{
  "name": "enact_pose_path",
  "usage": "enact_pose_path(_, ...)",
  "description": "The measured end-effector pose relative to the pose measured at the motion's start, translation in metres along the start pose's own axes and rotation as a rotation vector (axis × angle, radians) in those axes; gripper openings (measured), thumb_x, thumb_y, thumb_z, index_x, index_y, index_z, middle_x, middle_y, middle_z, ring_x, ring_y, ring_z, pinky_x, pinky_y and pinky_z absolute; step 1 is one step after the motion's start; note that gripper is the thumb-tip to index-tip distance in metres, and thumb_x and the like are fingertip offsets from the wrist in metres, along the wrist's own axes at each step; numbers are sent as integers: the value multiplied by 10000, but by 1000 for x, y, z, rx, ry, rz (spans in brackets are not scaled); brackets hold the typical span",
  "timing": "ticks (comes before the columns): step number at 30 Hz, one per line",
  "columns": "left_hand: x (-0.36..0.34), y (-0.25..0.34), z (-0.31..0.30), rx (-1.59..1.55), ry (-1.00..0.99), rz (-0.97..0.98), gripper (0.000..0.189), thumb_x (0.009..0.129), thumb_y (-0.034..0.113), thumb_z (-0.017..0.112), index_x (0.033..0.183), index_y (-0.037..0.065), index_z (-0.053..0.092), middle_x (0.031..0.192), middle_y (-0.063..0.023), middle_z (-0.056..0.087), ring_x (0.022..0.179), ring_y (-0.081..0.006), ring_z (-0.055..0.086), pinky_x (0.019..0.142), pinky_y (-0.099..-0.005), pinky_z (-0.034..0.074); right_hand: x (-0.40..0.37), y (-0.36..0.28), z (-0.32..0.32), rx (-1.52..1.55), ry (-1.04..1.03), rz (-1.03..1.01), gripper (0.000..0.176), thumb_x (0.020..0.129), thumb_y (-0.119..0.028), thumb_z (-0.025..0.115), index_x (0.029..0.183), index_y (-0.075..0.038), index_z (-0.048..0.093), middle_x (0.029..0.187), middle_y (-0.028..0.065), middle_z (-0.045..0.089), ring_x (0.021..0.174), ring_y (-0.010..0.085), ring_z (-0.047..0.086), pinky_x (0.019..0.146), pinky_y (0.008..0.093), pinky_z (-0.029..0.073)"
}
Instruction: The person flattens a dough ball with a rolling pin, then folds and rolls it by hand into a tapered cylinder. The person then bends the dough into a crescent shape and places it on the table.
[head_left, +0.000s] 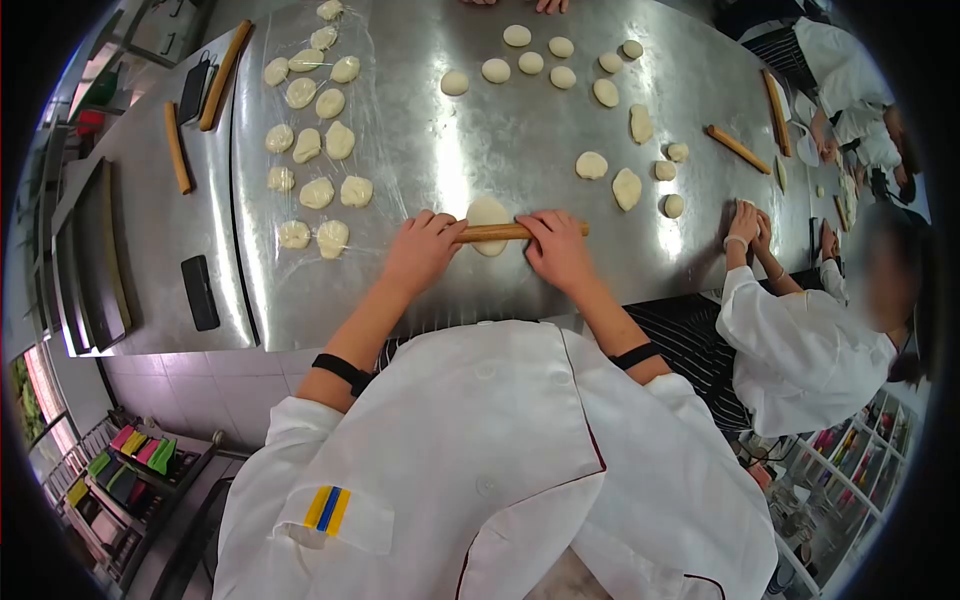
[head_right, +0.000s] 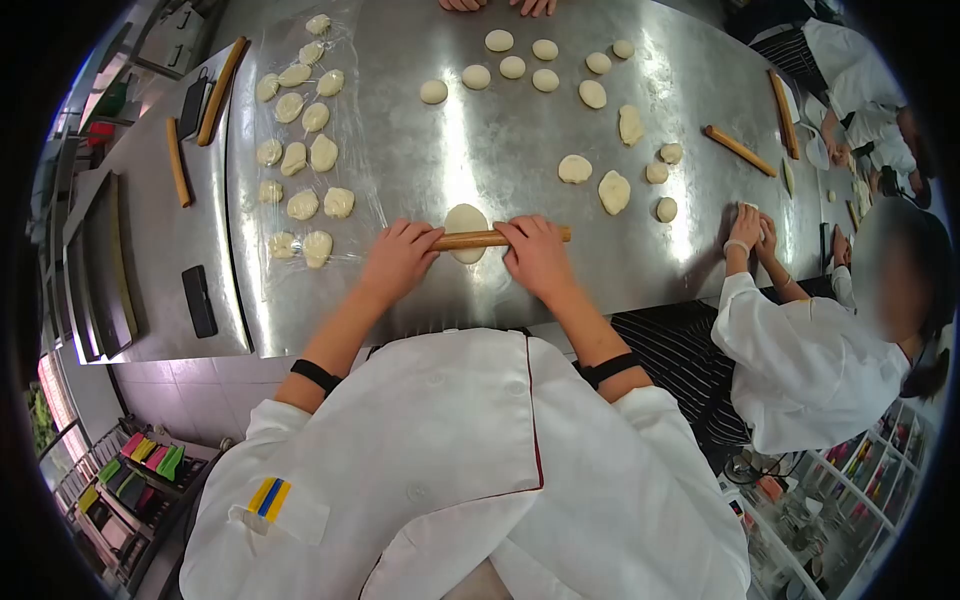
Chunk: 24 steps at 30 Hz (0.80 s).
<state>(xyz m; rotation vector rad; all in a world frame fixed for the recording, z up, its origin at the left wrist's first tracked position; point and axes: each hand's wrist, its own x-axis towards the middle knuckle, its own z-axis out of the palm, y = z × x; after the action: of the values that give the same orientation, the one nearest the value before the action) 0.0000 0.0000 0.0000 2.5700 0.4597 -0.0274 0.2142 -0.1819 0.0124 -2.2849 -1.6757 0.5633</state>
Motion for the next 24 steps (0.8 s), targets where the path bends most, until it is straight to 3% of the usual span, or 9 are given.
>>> enact_pose_path(3,12,4,-17,9,144,35,450,857,276,704,1269,106,645,1254,-81,617,1135,-264,556,988,-480,417,19,-13,-4,34,108,-31,593,749,-133,671,1334,-93,585,1293,150,579,1253,314,541,1082,457,417)
enact_pose_path(5,17,18,-23,-73,180,-131,419,936,284,604,1311,96,615,1323,-103,587,1230,-294,525,1043,-478,397,25,-20,-2,183,257,-8,550,856,-178,614,1385,-45,540,1383,177,548,1334,338,490,1128,492,373)
enact_pose_path(6,30,20,-17,-72,186,-127,419,936,284,604,1311,96,615,1323,-103,587,1230,-294,525,1043,-478,397,38,-18,4,179,262,-11,550,856,-178,614,1385,-45,540,1383,177,548,1334,338,490,1128,492,373)
enact_pose_path(8,50,22,3,196,418,-150,462,989,326,517,1395,109,557,1458,-123,505,1380,-320,428,1138,-512,325,50,-15,23,-163,354,37,535,950,-242,544,1435,-23,491,1475,204,488,1409,354,422,1179,507,310)
enact_pose_path(9,51,19,10,195,417,-151,462,989,326,517,1395,109,557,1458,-123,505,1380,-320,428,1138,-512,325,51,-16,25,-163,352,38,535,950,-242,544,1435,-23,491,1475,204,488,1409,354,422,1179,507,310)
enact_pose_path(11,45,15,26,282,327,-207,516,1010,358,477,1473,131,487,1566,-124,400,1484,-330,300,1202,-566,215,45,-20,32,-200,269,68,544,1000,-307,487,1473,-39,459,1531,220,432,1455,359,366,1212,502,258)
enact_pose_path(14,35,23,25,292,311,-190,536,1014,366,463,1501,143,459,1591,-118,371,1502,-330,267,1206,-612,165,31,-29,31,-204,282,80,541,991,-299,502,1468,-45,469,1518,215,446,1448,359,374,1208,514,255)
enact_pose_path(24,55,17,9,282,292,-202,531,1014,351,461,1502,143,457,1587,-122,376,1493,-402,252,1202,-616,170,57,-26,25,-265,308,117,551,961,-278,519,1474,-79,478,1534,215,422,1447,385,362,1192,581,239)
